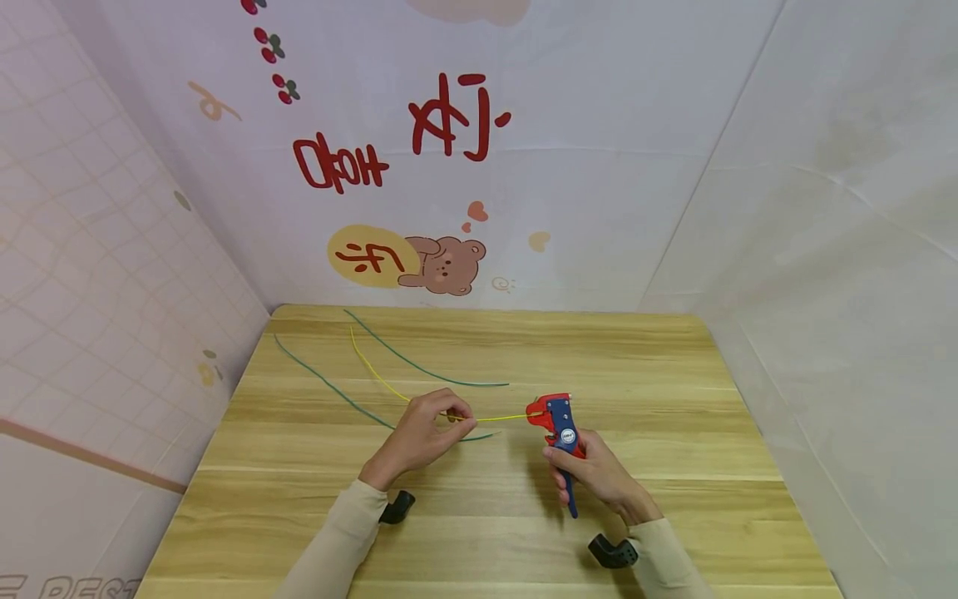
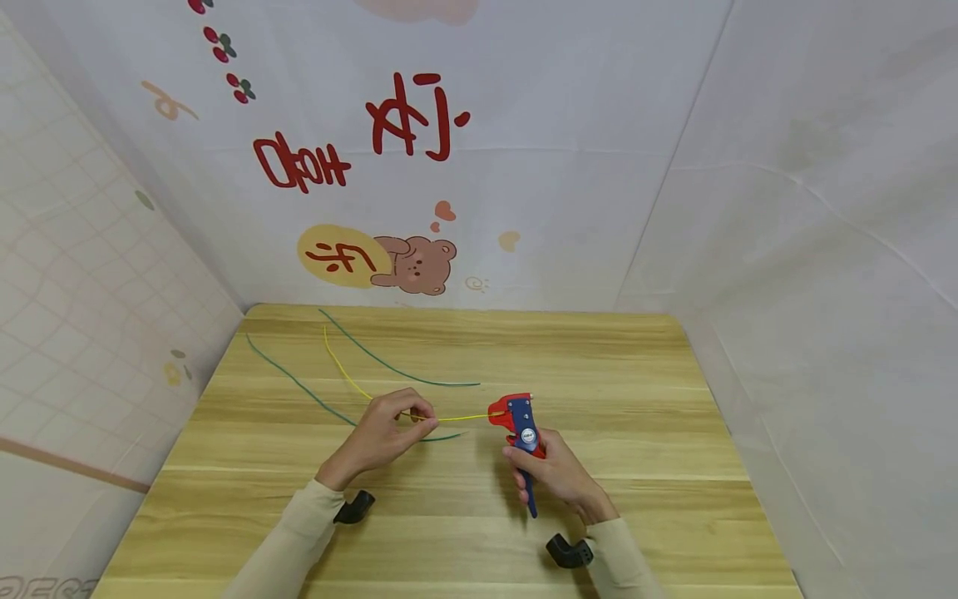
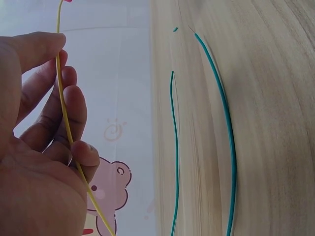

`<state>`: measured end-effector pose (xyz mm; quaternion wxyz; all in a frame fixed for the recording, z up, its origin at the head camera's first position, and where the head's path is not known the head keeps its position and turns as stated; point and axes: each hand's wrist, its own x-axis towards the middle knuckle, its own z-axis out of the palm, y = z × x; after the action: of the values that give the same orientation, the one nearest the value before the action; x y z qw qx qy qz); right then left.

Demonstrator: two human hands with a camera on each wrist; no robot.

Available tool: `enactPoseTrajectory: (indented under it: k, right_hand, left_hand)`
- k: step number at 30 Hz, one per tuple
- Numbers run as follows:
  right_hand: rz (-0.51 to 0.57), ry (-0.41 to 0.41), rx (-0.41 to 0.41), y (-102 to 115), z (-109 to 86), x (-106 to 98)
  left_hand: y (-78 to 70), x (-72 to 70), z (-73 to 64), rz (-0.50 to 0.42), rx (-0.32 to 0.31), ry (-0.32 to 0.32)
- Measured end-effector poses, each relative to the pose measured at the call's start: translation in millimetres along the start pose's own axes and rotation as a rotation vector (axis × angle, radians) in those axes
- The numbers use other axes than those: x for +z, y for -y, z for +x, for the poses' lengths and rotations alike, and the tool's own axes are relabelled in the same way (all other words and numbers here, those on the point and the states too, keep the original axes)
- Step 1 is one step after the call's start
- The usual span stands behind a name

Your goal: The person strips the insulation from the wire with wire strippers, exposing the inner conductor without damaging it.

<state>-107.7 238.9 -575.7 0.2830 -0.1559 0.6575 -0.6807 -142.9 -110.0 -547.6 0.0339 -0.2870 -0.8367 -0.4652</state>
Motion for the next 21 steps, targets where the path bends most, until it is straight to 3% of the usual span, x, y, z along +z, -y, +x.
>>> enactPoseTrajectory:
  k: [21]
  right_hand:
    - [-0.024, -0.08, 0.02, -1.3, 3.7, 9.4]
  left_hand:
    - [3.2, -0.1, -1.5, -0.001, -0.014, -0.006]
